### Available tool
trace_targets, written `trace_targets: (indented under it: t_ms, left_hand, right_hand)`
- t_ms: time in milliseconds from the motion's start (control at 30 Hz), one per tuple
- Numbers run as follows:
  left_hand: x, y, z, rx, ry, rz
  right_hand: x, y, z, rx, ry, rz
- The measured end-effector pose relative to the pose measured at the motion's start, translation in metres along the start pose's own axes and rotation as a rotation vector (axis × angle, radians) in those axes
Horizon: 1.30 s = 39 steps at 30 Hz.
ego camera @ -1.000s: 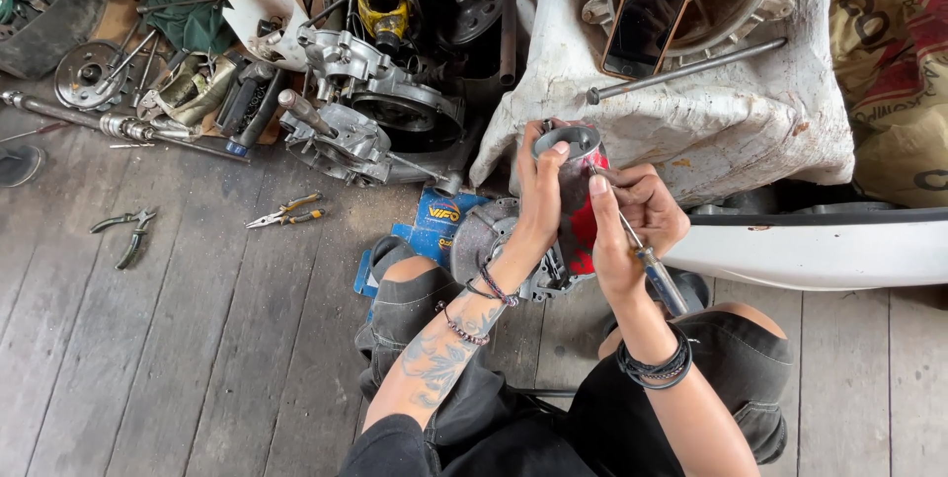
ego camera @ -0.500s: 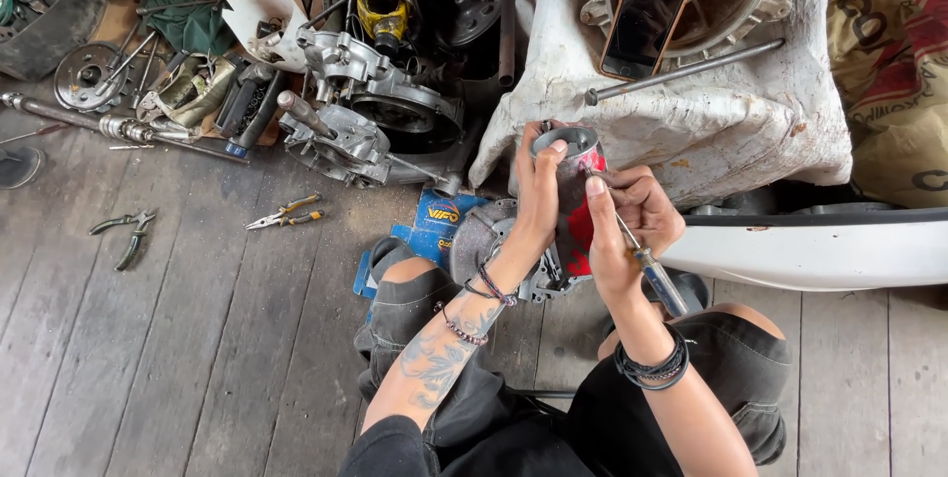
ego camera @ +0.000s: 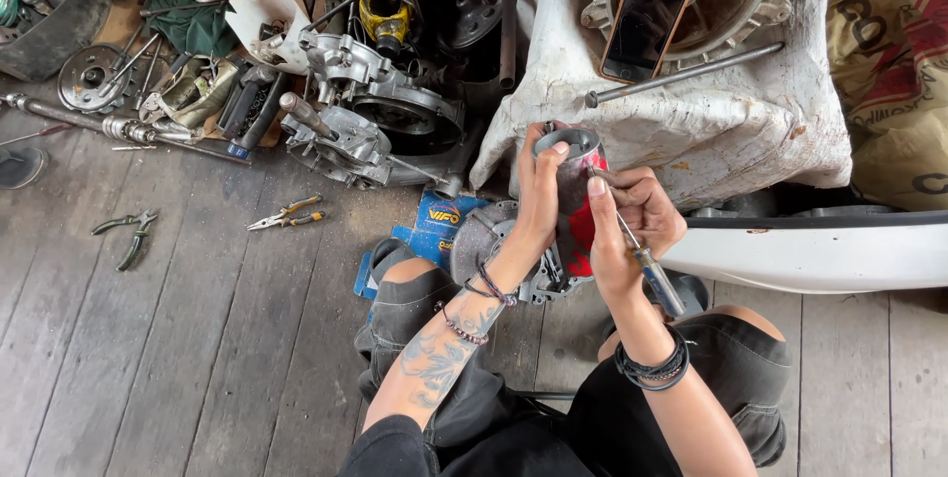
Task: The person is cleaning the internal surface of a motorcycle engine cylinder by scraping it with a flathead screwdriver.
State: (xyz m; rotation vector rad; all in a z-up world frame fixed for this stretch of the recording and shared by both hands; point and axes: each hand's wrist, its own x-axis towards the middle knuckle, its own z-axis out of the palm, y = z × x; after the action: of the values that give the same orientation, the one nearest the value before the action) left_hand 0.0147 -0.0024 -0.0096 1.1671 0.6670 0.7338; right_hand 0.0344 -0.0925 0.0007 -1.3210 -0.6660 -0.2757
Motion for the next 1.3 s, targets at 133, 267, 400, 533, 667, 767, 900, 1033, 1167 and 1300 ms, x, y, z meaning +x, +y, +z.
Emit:
trace_targets:
  t_ms: [133,267,400,533,667,767,900,1033,1167,1300]
  left_hand:
    - [-0.008,0.027,0.005,-0.017,0.033,-0.032]
    - [-0.001,0.007,0.0,-0.002,0.044,-0.072]
    - [0.0,0.001,-0.002,0.008,0.04,-0.097]
    - [-0.004,0.006,-0.007,-0.002,0.046,-0.191]
    - [-0.005,0.003,-0.008,-0.018,0.041,-0.173]
    - [-0.005,-0.006,-0.012,-0.005,0.037,-0.131]
    - [-0.01,0.037,0.013,-0.07,0.065,-0.2]
    - [-0.018,0.04,-0.004,-0.036,0.038,-0.136]
    - [-0.013,0.032,-0.009,-0.069,0.057,-0.179]
    - [-0.013,0.052,-0.003,-0.129,0.008,-0.286]
  right_hand:
    - [0.003,-0.011,0.002,0.031,-0.011,0.031]
    - [0.005,-0.015,0.005,0.02,-0.019,0.022]
    - [0.002,-0.011,0.005,-0.002,-0.003,0.012]
    - [0.0,-0.005,0.004,-0.02,-0.007,0.001]
    - [-0.003,0.001,0.003,-0.012,0.007,-0.002]
    - [0.001,-0.005,0.004,-0.007,0.002,-0.001]
    - [0.0,-0.001,0.002,0.031,-0.023,0.024]
    - [-0.001,-0.001,0.001,0.048,-0.039,0.047]
    - [0.001,-0.005,0.002,0.076,-0.058,0.067]
    - [0.005,-0.016,0.008,0.107,-0.008,0.146]
